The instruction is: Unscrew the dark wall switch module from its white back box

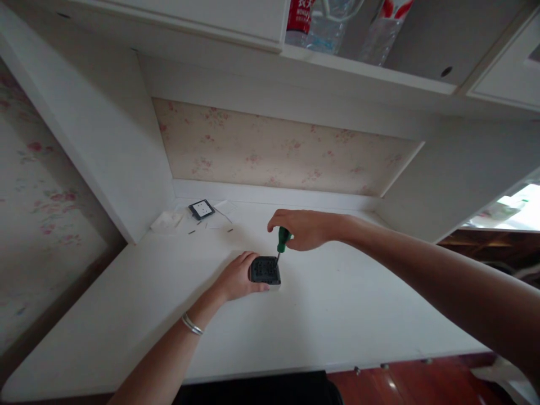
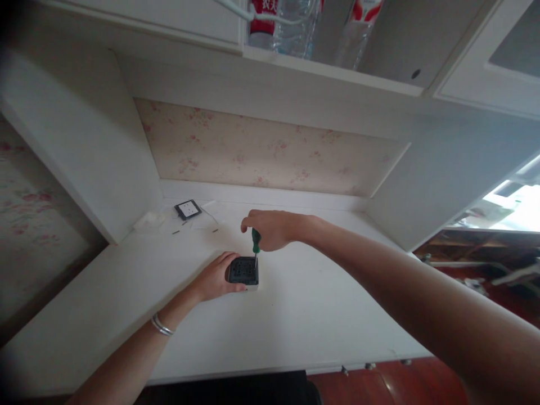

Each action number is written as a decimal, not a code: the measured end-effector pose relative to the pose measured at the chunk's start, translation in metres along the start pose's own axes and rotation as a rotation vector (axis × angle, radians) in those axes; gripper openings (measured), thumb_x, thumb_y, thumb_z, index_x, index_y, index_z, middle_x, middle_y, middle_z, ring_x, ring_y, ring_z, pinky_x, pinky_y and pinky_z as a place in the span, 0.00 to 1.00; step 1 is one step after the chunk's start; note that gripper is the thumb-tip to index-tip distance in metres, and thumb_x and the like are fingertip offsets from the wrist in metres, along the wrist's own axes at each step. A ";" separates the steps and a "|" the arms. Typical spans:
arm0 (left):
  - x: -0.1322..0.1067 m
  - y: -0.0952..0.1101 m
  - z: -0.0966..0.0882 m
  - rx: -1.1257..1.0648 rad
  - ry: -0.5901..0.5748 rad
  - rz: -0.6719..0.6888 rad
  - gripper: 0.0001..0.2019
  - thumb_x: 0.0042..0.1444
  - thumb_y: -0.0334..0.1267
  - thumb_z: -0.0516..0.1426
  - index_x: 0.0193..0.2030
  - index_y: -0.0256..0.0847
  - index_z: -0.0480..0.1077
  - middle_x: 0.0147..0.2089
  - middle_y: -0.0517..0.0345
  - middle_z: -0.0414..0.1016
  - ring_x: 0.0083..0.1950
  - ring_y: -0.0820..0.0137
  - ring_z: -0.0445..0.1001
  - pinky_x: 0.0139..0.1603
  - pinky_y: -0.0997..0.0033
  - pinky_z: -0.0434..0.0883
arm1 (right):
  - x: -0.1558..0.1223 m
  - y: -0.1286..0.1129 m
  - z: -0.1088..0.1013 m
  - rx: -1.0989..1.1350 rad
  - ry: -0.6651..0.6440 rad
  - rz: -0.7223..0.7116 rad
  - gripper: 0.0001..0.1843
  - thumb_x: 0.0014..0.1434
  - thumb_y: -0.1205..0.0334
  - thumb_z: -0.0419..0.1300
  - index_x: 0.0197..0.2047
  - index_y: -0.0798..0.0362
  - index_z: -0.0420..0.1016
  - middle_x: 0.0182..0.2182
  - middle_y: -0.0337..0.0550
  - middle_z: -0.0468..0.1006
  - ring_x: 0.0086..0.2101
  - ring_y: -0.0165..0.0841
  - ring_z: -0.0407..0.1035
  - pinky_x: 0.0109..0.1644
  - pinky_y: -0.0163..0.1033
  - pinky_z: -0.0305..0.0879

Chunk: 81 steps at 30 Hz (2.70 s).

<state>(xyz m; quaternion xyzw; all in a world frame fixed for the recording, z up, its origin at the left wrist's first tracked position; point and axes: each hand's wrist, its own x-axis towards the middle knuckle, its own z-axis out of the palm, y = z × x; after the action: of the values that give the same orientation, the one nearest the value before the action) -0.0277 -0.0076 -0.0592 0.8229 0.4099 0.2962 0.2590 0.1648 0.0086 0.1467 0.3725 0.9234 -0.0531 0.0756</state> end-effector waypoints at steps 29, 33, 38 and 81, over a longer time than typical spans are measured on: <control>-0.001 0.001 -0.004 -0.074 -0.006 -0.010 0.35 0.36 0.50 0.68 0.53 0.44 0.65 0.51 0.52 0.69 0.51 0.57 0.68 0.53 0.59 0.66 | 0.006 -0.006 -0.002 -0.162 -0.009 0.222 0.24 0.61 0.46 0.47 0.46 0.57 0.72 0.41 0.57 0.76 0.39 0.44 0.71 0.39 0.43 0.62; 0.000 -0.001 -0.002 -0.076 -0.009 -0.011 0.36 0.36 0.51 0.68 0.53 0.44 0.65 0.51 0.52 0.69 0.51 0.57 0.69 0.53 0.59 0.66 | 0.007 -0.002 0.000 -0.190 -0.048 0.125 0.19 0.63 0.55 0.46 0.40 0.57 0.74 0.36 0.56 0.78 0.37 0.43 0.72 0.39 0.42 0.61; 0.000 -0.005 -0.001 -0.085 -0.011 -0.009 0.36 0.35 0.50 0.68 0.53 0.45 0.65 0.52 0.51 0.68 0.52 0.56 0.69 0.54 0.58 0.66 | 0.005 -0.004 -0.005 -0.013 -0.094 -0.046 0.17 0.55 0.59 0.57 0.48 0.51 0.69 0.42 0.47 0.77 0.39 0.38 0.70 0.39 0.37 0.61; 0.001 -0.006 0.000 -0.084 -0.032 -0.027 0.37 0.36 0.50 0.68 0.55 0.46 0.64 0.52 0.51 0.69 0.52 0.56 0.68 0.55 0.57 0.65 | 0.005 -0.012 -0.009 -0.096 -0.101 0.008 0.20 0.54 0.60 0.57 0.51 0.50 0.70 0.47 0.50 0.73 0.41 0.39 0.70 0.39 0.39 0.62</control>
<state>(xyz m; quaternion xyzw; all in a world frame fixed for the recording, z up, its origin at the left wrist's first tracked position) -0.0307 -0.0038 -0.0634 0.8104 0.4038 0.2966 0.3038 0.1524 0.0047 0.1554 0.3690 0.9184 -0.0272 0.1400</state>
